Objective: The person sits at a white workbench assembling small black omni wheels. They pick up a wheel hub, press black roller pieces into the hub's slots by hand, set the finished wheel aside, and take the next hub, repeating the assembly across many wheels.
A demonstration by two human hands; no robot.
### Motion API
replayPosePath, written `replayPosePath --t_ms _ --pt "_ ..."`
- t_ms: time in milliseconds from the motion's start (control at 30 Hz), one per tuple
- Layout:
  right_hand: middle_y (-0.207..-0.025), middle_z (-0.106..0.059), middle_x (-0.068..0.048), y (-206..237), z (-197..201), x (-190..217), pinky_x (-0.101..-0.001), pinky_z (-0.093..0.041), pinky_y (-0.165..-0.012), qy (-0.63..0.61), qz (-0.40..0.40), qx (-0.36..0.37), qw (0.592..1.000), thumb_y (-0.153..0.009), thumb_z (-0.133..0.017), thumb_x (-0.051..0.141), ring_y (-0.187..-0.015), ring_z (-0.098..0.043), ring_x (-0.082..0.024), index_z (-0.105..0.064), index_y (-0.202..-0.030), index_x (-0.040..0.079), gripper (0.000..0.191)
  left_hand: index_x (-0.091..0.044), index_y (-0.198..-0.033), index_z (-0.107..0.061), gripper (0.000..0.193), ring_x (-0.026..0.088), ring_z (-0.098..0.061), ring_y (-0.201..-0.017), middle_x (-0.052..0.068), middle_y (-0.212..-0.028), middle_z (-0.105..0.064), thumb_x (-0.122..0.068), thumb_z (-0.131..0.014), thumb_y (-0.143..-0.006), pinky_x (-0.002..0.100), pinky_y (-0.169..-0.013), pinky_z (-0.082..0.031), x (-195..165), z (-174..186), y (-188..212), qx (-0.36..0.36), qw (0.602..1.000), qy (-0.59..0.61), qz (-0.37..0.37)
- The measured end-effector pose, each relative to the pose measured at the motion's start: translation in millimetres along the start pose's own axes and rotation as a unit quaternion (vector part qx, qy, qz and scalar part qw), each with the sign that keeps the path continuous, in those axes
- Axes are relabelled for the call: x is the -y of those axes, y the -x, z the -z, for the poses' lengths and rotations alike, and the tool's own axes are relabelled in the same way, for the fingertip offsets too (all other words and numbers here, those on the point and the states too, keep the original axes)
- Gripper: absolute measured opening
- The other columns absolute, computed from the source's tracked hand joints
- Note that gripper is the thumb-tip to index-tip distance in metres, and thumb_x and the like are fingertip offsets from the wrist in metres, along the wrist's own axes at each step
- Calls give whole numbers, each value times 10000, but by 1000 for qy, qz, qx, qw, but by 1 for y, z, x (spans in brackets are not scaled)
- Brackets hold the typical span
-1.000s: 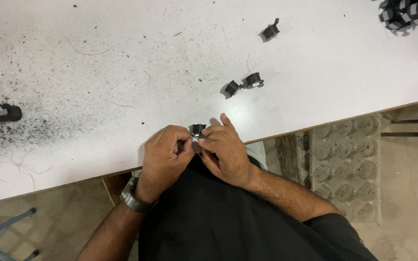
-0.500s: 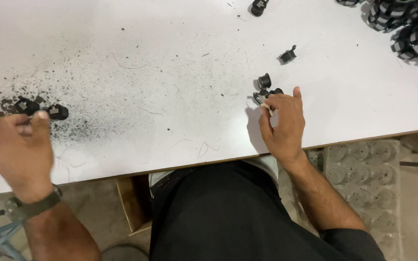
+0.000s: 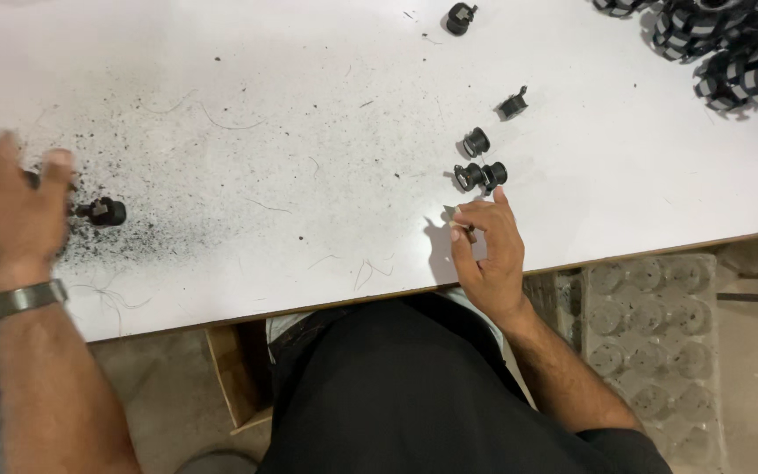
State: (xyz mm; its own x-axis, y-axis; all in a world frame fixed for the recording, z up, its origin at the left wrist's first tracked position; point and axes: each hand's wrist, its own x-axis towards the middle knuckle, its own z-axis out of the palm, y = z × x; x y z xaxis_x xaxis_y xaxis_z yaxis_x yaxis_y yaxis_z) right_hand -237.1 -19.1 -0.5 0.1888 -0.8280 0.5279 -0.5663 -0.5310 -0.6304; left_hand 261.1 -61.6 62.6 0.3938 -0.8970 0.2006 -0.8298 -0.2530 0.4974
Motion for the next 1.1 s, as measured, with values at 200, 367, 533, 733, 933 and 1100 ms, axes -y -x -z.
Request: replayPosePath --t_ms 200,367,533,733,933,1100 --pt "-1042 -662 -85 -4 -1 6 -586 -308 -1277 -8 -6 35 999 -941 -651 0 -1000 -657 -202 -625 -1095 70 171 21 -1509 -549 656 543 -163 -1541 364 -1671 -236 -505 -539 -1116 687 -1221 -220 -48 -71 45 77 975 -120 -171" --pt "-1092 -677 -63 -3 -28 42 -584 -316 -1260 -133 91 192 968 -948 -662 23 -1058 -660 -207 -647 -1138 86 201 -3 -1460 -553 704 505 -259 -1493 335 -1608 -315 -572 -431 -1064 676 -1159 -274 -127 -124 85 109 944 -138 -280" --pt "-1108 -616 -82 2 -38 64 -564 -340 -1308 -209 181 325 904 -969 -639 18 -1194 -635 -253 -638 -1161 77 201 -39 -1432 -599 668 482 -372 -1443 314 -1551 -408 -579 -426 -1079 646 -1094 -366 -180 -117 91 49 934 -69 -348" --pt "-1012 -631 -27 8 2 20 -615 -261 -1292 -161 74 183 967 -885 -607 -14 -1187 -661 -236 -688 -1051 122 229 -133 -1221 -683 599 210 -716 -775 45 -909 -720 -633 -513 -939 382 -683 -570 -189 -58 108 262 957 -105 -63" --pt "-965 -619 -28 -7 10 17 -621 -209 -1279 -16 19 142 990 -859 -652 30 -1208 -619 -243 -730 -1037 138 222 -100 -1167 -660 504 212 -711 -742 66 -836 -741 -536 -677 -915 378 -648 -557 -216 -79 118 327 943 -60 -27" --pt "-1033 -583 -92 -15 2 36 -683 -148 -1208 59 33 156 985 -821 -787 171 -1247 -503 -302 -725 -1117 102 310 -124 -1139 -685 377 245 -715 -749 54 -976 -739 -371 -750 -862 398 -660 -569 -214 -86 135 272 952 58 -124"
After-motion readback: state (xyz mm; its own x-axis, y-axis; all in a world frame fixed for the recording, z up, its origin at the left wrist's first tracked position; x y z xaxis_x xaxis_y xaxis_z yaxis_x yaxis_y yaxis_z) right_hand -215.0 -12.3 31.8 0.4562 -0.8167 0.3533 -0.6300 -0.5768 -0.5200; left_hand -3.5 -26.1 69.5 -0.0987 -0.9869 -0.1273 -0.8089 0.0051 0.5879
